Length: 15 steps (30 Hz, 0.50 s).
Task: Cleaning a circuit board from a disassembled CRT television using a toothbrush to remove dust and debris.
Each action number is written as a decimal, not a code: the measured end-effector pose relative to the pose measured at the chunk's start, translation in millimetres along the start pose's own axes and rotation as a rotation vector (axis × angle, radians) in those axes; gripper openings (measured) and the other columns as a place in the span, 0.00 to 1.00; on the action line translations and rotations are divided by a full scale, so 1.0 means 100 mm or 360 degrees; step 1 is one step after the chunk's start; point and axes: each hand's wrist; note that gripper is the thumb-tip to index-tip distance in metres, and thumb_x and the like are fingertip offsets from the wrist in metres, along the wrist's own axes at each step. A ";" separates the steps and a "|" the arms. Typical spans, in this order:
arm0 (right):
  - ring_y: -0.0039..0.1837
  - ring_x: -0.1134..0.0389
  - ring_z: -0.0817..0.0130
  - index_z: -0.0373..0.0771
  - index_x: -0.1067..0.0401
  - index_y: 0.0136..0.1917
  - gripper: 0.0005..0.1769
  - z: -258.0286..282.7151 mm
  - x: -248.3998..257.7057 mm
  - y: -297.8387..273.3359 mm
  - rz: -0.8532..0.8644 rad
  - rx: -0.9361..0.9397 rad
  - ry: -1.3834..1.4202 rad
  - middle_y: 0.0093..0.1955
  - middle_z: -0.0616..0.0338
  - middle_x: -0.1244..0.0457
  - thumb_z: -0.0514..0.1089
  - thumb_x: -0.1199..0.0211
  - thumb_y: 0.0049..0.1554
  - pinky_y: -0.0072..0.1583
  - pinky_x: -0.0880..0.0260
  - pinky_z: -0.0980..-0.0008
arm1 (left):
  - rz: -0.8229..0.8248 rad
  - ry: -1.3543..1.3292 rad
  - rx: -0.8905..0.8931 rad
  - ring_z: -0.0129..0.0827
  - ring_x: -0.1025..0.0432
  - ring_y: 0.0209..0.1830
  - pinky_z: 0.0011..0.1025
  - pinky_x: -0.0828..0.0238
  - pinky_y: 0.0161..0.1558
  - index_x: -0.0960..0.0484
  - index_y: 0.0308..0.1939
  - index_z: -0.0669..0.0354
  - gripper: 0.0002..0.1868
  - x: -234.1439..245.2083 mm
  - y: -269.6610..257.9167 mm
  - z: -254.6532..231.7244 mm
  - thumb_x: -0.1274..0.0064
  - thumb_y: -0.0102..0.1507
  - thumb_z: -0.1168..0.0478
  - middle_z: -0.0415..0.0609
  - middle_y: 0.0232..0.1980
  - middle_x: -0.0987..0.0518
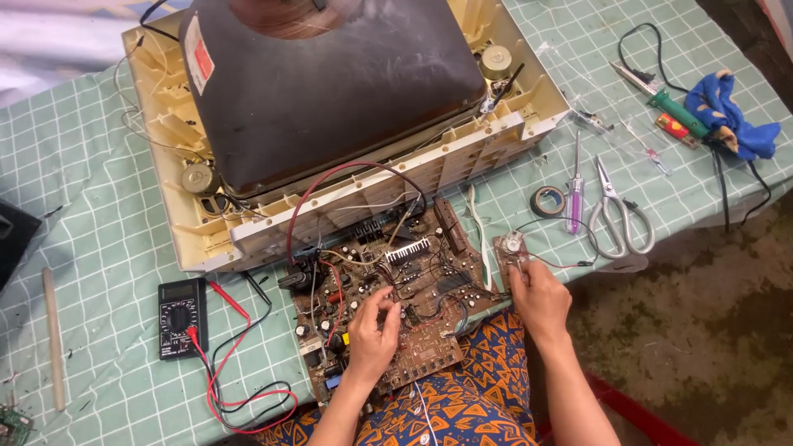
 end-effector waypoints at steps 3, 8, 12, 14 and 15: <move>0.31 0.39 0.73 0.39 0.28 0.41 0.09 -0.03 0.13 0.03 -0.0136 0.0143 0.0236 0.33 0.63 0.34 0.42 0.35 0.63 0.30 0.41 0.71 | -0.0027 -0.0034 0.0002 0.37 0.21 0.36 0.28 0.14 0.42 0.26 0.56 0.69 0.15 0.01 0.00 -0.02 0.48 0.67 0.65 0.53 0.36 0.19; 0.36 0.37 0.67 0.33 0.27 0.44 0.07 0.23 0.65 0.10 -0.0591 0.0326 0.0516 0.38 0.55 0.34 0.35 0.32 0.64 0.39 0.40 0.67 | -0.0053 -0.0073 -0.0030 0.36 0.21 0.37 0.27 0.15 0.43 0.26 0.56 0.70 0.15 0.01 0.02 -0.05 0.48 0.66 0.67 0.52 0.37 0.20; 0.38 0.38 0.59 0.27 0.29 0.46 0.06 0.40 0.84 0.17 -0.0989 0.0369 0.0735 0.39 0.46 0.35 0.30 0.33 0.64 0.43 0.39 0.62 | -0.0043 -0.0123 0.0000 0.33 0.22 0.32 0.26 0.15 0.37 0.29 0.60 0.66 0.18 0.06 0.02 -0.12 0.47 0.66 0.69 0.51 0.38 0.20; 0.39 0.37 0.58 0.26 0.30 0.46 0.07 0.54 0.94 0.30 -0.1063 0.0497 0.0838 0.40 0.44 0.35 0.29 0.34 0.65 0.44 0.39 0.62 | -0.0090 -0.0062 0.0027 0.39 0.22 0.42 0.32 0.17 0.47 0.28 0.60 0.67 0.19 0.13 0.00 -0.17 0.47 0.66 0.67 0.55 0.45 0.20; 0.40 0.36 0.57 0.26 0.31 0.46 0.07 0.62 1.00 0.37 -0.1139 0.0612 0.0933 0.41 0.42 0.34 0.29 0.35 0.65 0.44 0.39 0.62 | -0.0123 -0.0006 0.0053 0.45 0.22 0.52 0.38 0.19 0.57 0.27 0.60 0.67 0.19 0.17 0.00 -0.21 0.47 0.66 0.64 0.59 0.52 0.20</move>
Point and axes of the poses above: each hand's wrist, its own y-axis towards the middle knuckle, its own x-axis out of the back of the hand, z = x × y
